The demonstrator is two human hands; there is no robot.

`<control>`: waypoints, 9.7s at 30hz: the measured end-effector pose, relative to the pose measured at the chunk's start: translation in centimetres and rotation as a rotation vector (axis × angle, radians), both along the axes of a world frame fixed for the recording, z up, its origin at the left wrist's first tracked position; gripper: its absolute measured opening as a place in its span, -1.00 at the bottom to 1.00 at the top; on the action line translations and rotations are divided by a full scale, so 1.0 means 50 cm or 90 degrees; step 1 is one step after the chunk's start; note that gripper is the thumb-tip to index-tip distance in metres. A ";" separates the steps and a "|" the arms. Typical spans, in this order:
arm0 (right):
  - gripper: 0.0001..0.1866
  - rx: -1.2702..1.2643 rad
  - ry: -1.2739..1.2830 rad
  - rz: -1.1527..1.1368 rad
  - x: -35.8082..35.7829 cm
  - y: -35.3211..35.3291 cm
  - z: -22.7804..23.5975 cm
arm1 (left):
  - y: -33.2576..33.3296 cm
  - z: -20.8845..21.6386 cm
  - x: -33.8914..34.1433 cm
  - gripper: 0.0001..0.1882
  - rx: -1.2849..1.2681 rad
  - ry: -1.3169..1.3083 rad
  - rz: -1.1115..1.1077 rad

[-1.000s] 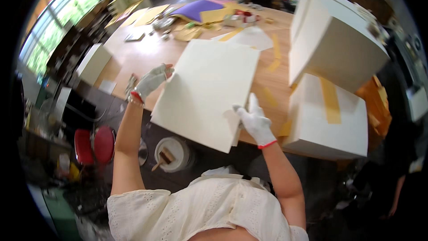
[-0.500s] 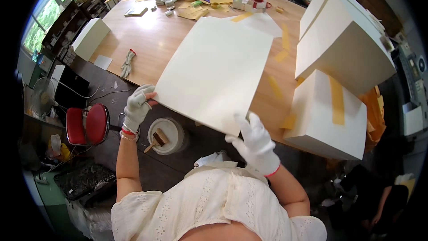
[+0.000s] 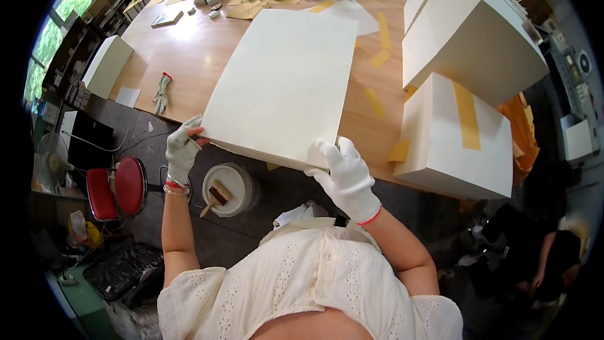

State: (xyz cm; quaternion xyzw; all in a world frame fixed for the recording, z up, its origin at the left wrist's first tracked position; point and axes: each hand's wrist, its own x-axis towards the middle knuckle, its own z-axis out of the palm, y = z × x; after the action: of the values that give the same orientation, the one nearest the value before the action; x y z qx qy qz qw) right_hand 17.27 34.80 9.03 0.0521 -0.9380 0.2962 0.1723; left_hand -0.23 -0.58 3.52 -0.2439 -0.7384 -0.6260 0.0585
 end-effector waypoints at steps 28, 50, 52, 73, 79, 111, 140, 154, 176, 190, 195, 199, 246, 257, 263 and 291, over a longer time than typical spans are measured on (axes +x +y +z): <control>-0.31 0.012 0.241 -0.024 0.118 0.190 0.031 | 0.015 0.025 0.078 -0.57 0.202 0.004 0.212; -0.73 -0.655 0.228 -0.404 0.617 0.612 -0.127 | 1.190 0.187 0.566 -0.66 -0.299 0.300 -0.503; -0.73 -0.728 0.226 -0.418 0.657 0.623 -0.185 | 1.283 0.180 0.626 -0.67 -0.328 0.465 -0.488; -0.68 -0.821 0.116 -0.162 0.647 0.756 -0.157 | 1.391 0.176 0.600 -0.62 -0.460 0.091 -0.558; -0.68 -0.819 0.080 -0.152 0.639 0.753 -0.166 | 1.390 0.171 0.594 -0.65 -0.457 0.093 -0.564; -0.65 -0.823 0.086 -0.172 0.664 0.735 -0.156 | 1.393 0.160 0.606 -0.79 -0.461 0.298 -0.527; -0.63 -1.221 0.117 0.091 0.584 0.821 -0.022 | 1.357 0.115 0.599 -0.45 -0.535 0.617 -0.338; -0.48 0.014 0.199 -0.056 0.281 0.536 -0.015 | 0.962 0.403 0.341 -0.78 0.304 0.251 -0.030; -0.24 0.258 0.110 -0.084 0.198 0.406 -0.049 | 0.895 0.490 -0.060 -0.81 0.558 -0.020 -0.127; 0.06 -0.206 0.442 -0.011 0.002 0.265 0.093 | 0.799 0.549 0.270 -0.46 0.390 0.542 0.143; -0.18 -0.564 0.231 0.137 -0.063 0.268 -0.072 | 0.787 0.542 0.310 -0.09 0.142 0.657 0.208; -0.35 -0.744 0.185 0.214 -0.084 0.198 -0.080 | 0.780 0.540 0.246 -0.16 -0.015 0.576 0.201; -0.39 0.003 -0.055 0.164 -0.007 0.067 0.011 | 0.054 0.122 0.045 -0.39 -0.535 0.215 0.197; -0.45 -0.174 -0.284 -0.046 0.431 0.368 -0.134 | 0.767 0.227 0.356 -0.66 -0.164 0.067 -0.329; -0.48 -0.313 -0.175 -0.229 0.600 0.481 -0.191 | 1.183 0.172 0.552 -0.70 -0.257 0.330 -0.513; -0.54 -0.371 -0.057 -0.145 0.667 0.675 -0.271 | 1.343 0.138 0.571 -0.78 -0.446 0.148 -0.556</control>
State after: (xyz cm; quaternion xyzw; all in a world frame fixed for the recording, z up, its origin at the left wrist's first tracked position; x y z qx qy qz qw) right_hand 50.63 68.54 -4.50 -0.1178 -0.8200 0.5334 0.1709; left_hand 28.33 66.59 10.42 -0.5987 -0.7212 -0.2787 -0.2091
